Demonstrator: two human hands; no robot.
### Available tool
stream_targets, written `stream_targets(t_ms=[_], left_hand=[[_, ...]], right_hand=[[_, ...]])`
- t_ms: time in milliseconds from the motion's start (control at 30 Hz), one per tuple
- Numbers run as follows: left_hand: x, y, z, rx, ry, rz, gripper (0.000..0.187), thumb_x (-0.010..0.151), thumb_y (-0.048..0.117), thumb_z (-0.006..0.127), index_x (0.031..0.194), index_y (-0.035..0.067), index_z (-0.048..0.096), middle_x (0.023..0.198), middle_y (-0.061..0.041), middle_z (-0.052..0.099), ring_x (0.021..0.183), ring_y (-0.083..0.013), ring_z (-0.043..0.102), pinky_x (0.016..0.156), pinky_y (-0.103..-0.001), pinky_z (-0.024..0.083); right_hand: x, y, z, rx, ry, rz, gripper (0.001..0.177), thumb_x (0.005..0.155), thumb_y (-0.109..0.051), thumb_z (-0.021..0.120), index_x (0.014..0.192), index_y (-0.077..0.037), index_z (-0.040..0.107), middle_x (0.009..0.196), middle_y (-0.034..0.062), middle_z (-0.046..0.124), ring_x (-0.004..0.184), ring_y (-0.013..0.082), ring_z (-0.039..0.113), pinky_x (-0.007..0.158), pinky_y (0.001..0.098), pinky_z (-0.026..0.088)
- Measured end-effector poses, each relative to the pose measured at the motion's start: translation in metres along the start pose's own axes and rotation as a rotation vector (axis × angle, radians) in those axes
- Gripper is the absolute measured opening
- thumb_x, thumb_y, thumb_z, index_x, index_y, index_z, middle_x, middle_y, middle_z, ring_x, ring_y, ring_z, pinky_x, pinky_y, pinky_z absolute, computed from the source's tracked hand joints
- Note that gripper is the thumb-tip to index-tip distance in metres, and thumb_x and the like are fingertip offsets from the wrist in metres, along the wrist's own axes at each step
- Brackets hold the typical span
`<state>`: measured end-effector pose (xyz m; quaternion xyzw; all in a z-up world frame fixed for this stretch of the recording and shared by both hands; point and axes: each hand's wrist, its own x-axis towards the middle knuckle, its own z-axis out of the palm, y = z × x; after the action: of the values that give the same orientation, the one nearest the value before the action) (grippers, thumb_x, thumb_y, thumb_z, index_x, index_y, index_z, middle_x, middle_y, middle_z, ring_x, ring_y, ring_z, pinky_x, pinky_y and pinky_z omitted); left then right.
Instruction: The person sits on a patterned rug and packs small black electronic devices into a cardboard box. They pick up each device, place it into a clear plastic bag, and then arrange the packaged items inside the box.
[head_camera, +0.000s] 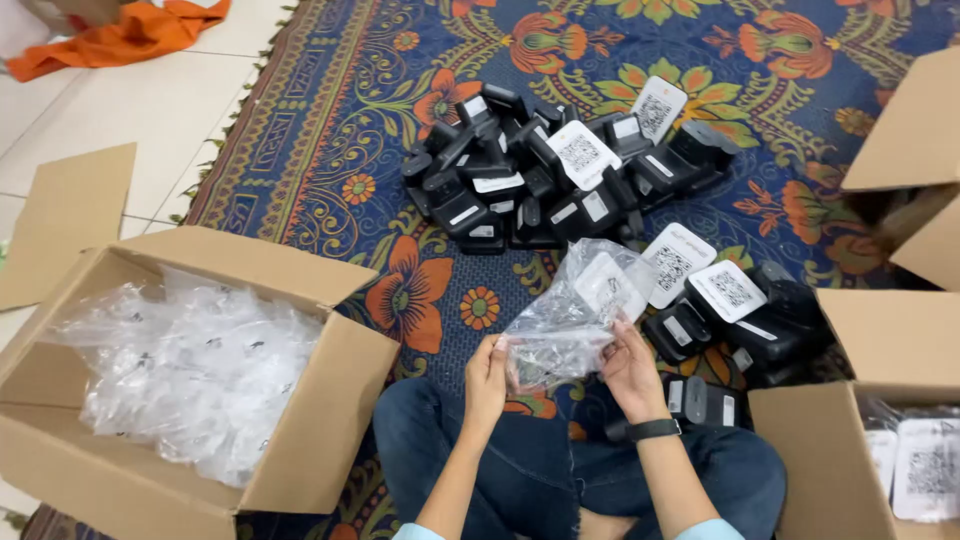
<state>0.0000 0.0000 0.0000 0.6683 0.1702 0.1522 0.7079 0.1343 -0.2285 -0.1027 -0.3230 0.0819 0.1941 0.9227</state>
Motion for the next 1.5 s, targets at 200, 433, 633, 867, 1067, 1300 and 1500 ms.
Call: stream_targets(t_ms=[200,433,633,867,1067,1300,1500], left_hand=[[-0.007,-0.024,0.019,0.204,0.092,0.048,0.054,0.102,0.040,0.053,0.145,0.008,0.049,0.093,-0.014,0.072,0.081,-0.0219,0.066,0.075,-0.035,0.053],[-0.037,-0.035,0.013,0.673,-0.285,0.755,0.115,0.074,0.063,0.080,0.156,0.007,0.022,0.159,-0.030,0.029,0.146,-0.0493,0.033,0.117,-0.057,0.033],[-0.038,-0.076,0.011,0.946,-0.315,0.894,0.088,0.081,0.039,0.088,0.152,0.013,0.043,0.155,-0.024,0.041,0.137,-0.0442,0.045,0.114,-0.052,0.039],[-0.038,-0.081,0.000,0.867,-0.075,0.755,0.029,0.085,0.003,0.065,0.114,0.004,0.065,0.130,-0.017,0.064,0.123,-0.0367,0.061,0.108,-0.050,0.047],[-0.033,-0.072,0.000,0.600,0.114,0.475,0.022,0.096,0.000,0.055,0.116,0.001,0.066,0.112,-0.019,0.072,0.103,-0.0376,0.071,0.085,-0.043,0.056],[-0.027,-0.075,0.002,0.462,0.198,0.194,0.016,0.098,0.008,0.060,0.111,0.002,0.067,0.099,-0.016,0.072,0.082,-0.0331,0.073,0.073,-0.040,0.057],[-0.035,-0.079,0.002,0.657,-0.183,0.583,0.010,0.095,0.009,0.068,0.104,0.003,0.067,0.103,-0.015,0.070,0.097,-0.0346,0.067,0.085,-0.044,0.054]], right_hand=[[-0.042,-0.034,0.046,-0.090,0.110,0.035,0.032,0.094,-0.025,0.062,0.125,-0.017,0.064,0.121,-0.0048,0.070,0.111,0.0143,0.064,0.090,0.0362,0.051],[-0.043,0.012,-0.040,-0.036,0.252,-0.056,0.021,0.098,-0.023,0.069,0.117,-0.014,0.063,0.119,-0.0008,0.068,0.114,0.0186,0.062,0.096,0.0398,0.052],[-0.046,0.015,-0.033,-0.248,0.308,-0.019,0.023,0.097,-0.028,0.064,0.116,-0.015,0.062,0.111,-0.0014,0.071,0.102,0.0172,0.068,0.080,0.0361,0.056],[-0.029,0.019,-0.025,-0.402,0.326,-0.061,0.028,0.097,-0.026,0.068,0.117,-0.008,0.063,0.108,0.0059,0.071,0.087,0.0187,0.074,0.070,0.0338,0.058],[-0.019,0.017,-0.018,-0.363,0.296,-0.208,0.030,0.098,-0.025,0.068,0.119,-0.006,0.058,0.111,0.0083,0.072,0.092,0.0188,0.071,0.079,0.0345,0.059],[-0.091,0.070,0.026,-1.188,0.196,-0.600,0.043,0.093,-0.015,0.074,0.131,-0.003,0.056,0.126,0.0161,0.064,0.113,0.0267,0.069,0.096,0.0347,0.058],[-0.084,0.080,0.059,-1.420,-0.076,-0.653,0.068,0.073,-0.007,0.079,0.133,0.004,0.049,0.117,0.0233,0.063,0.109,0.0362,0.061,0.089,0.0410,0.050]])
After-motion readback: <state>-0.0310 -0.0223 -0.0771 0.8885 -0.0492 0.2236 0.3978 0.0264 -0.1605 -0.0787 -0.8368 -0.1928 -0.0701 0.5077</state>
